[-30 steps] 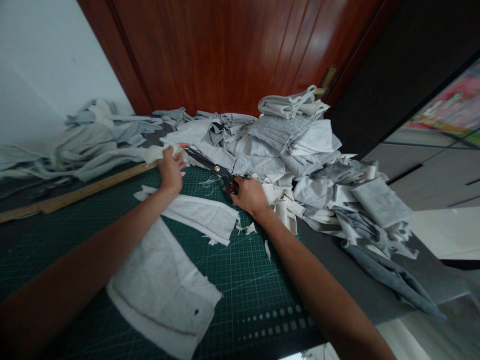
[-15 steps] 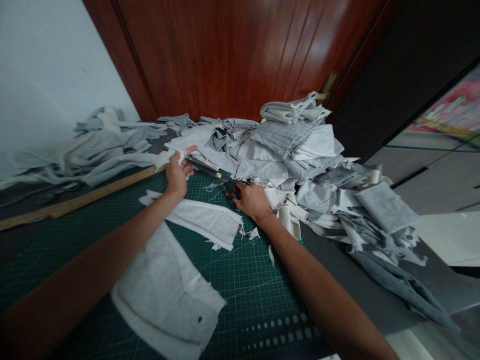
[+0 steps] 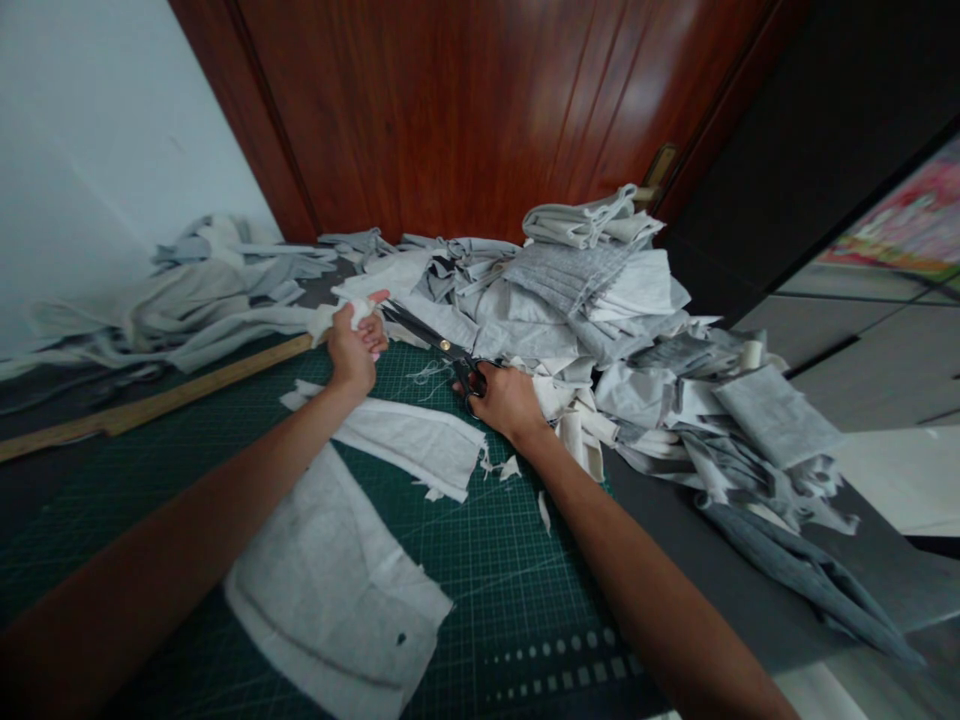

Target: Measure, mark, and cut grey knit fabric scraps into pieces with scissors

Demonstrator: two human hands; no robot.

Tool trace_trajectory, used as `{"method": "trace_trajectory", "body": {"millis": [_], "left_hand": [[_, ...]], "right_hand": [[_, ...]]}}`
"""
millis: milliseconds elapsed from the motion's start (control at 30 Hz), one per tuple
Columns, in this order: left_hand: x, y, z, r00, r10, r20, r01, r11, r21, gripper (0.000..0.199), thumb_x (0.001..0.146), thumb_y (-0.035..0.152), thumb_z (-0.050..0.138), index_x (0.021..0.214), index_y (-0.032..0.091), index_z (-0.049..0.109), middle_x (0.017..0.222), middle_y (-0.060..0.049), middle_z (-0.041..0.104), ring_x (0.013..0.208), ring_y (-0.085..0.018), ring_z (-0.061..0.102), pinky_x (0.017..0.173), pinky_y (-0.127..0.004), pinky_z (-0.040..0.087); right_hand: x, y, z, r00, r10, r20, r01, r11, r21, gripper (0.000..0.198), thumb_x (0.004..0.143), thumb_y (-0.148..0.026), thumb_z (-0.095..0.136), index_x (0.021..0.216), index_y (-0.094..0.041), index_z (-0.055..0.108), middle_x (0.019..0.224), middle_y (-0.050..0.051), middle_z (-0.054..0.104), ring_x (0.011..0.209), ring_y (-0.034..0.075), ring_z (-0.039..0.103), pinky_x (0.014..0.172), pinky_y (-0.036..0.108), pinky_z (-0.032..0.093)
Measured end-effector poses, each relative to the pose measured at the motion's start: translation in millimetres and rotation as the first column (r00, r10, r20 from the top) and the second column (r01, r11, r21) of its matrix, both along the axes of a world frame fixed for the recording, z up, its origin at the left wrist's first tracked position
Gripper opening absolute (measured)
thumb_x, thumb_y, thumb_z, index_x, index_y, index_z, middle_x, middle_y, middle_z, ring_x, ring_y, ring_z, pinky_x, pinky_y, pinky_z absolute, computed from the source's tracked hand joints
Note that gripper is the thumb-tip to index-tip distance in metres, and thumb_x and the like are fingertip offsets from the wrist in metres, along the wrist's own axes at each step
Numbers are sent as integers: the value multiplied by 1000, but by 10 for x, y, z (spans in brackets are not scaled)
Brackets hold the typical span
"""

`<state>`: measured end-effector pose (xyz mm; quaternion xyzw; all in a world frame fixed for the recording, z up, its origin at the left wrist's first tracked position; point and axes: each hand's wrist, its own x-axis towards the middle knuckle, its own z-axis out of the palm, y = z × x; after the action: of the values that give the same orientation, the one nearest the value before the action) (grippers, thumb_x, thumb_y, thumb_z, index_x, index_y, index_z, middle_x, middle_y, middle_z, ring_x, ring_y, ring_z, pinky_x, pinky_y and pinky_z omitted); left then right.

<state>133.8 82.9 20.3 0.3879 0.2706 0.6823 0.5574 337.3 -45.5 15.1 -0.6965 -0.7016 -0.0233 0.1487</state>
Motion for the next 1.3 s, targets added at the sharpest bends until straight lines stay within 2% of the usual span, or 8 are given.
{"method": "trace_trajectory", "body": {"millis": [200,433,600,900,1133,1300], "left_hand": [[-5,1,27,1000,-4,-9,4,998,-66,36,93,49,57,82,17,70,62,7,29,44,-7,22,42,-23,19],[13,-16,28,1000,-16,-24,15,998,-65,37,91,50,58,82,17,71,61,7,28,43,-7,23,41,-22,19],[20,-7,18,998,-62,5,62,996,-60,37,90,51,61,86,16,73,59,7,27,43,-7,23,40,-21,18],[22,-7,6,997,-78,-16,77,996,-45,38,93,51,59,85,17,73,59,7,27,43,-8,20,40,-23,19],[-16,-7,8,998,-56,-5,56,998,-2,39,94,50,56,88,16,73,58,6,29,44,-9,21,38,-23,20],[2,-35,40,999,-51,-11,50,997,-66,37,93,47,55,84,15,72,58,7,29,43,-8,21,39,-24,19]], "right_hand": [[-35,-15,14,1000,8,25,-7,999,-36,31,98,-47,62,106,-19,74,91,11,80,81,26,72,69,32,41],[-35,-27,25,999,14,35,-13,999,-39,31,99,-47,61,106,-20,74,90,11,79,82,26,72,68,32,39],[-26,-15,28,999,-1,45,4,998,-61,28,100,-41,60,109,-18,75,93,13,80,84,26,72,68,31,39],[5,0,-2,998,-24,50,26,999,-37,35,105,-46,54,107,-18,76,94,14,80,85,27,73,68,32,37],[-15,-17,13,1000,-3,27,3,1000,5,36,100,-53,60,103,-19,73,91,10,80,80,25,72,67,32,38],[-39,-25,32,997,14,72,-10,999,-49,35,101,-50,59,106,-19,74,91,12,80,82,27,72,68,33,39]]}}
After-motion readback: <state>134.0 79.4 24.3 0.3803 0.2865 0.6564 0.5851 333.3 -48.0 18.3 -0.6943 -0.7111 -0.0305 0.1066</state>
